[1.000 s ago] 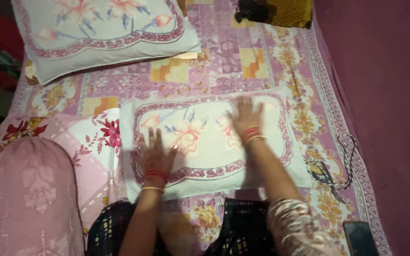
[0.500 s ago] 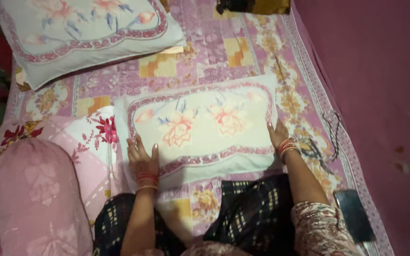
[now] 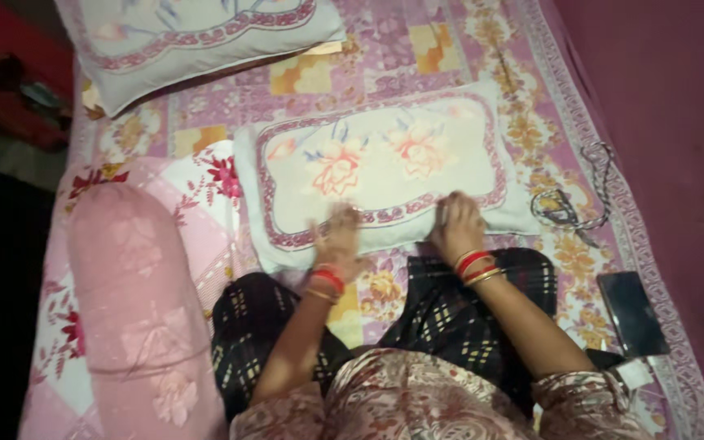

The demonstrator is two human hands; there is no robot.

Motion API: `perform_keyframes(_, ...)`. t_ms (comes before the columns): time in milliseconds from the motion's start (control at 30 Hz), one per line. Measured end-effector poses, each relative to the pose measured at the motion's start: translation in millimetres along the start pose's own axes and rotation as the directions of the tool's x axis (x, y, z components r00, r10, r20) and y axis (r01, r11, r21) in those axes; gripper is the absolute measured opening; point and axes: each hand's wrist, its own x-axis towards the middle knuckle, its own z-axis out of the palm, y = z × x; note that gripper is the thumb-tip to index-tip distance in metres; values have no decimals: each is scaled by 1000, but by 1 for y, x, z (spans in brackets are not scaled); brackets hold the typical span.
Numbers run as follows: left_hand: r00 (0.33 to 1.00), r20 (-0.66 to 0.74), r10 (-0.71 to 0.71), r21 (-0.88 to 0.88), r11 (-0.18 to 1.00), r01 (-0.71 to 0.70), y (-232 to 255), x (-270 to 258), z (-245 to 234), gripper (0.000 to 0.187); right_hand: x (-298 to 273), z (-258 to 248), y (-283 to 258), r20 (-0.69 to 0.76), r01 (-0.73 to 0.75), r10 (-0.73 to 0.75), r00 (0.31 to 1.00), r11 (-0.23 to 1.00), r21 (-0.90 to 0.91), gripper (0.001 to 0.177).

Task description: The person sits on a bed and inserts a white pillow into a floral-patterned pillowcase. They repeatedly adjust, smooth, and flip the pillow to fit it properly inside the case, then place the finished pillow on the bed.

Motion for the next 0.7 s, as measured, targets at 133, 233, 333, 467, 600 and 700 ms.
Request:
perform_keyframes(133, 972, -148, 183, 349, 929, -122, 16, -2, 12, 85, -16, 10, -32, 277, 9, 64, 959, 967, -256, 83)
perform_keyframes(233, 982, -157, 104, 505, 863, -11, -2, 10, 36, 83, -15, 23, -18, 152, 49, 0, 988, 944, -325, 80)
perform_keyframes(333, 945, -319, 66, 391, 918, 68, -17, 29, 54, 71, 14, 28, 2, 53, 29, -9, 999, 919, -394, 75)
perform_keyframes(467, 885, -465, -31, 314, 928, 198, -35, 49, 36, 72, 54, 10, 8, -78, 57, -98, 992, 908, -416, 53)
perform_keyframes(600, 787, -615, -42, 40, 996, 85, -55, 63, -59, 52, 106, -68, 7, 42, 4, 13, 999, 923, -385, 35)
perform_keyframes(700, 614, -786, 74, 114, 993, 26, -53, 65, -158, 44, 142, -145, 5, -290, 112, -222, 931, 930, -350, 30)
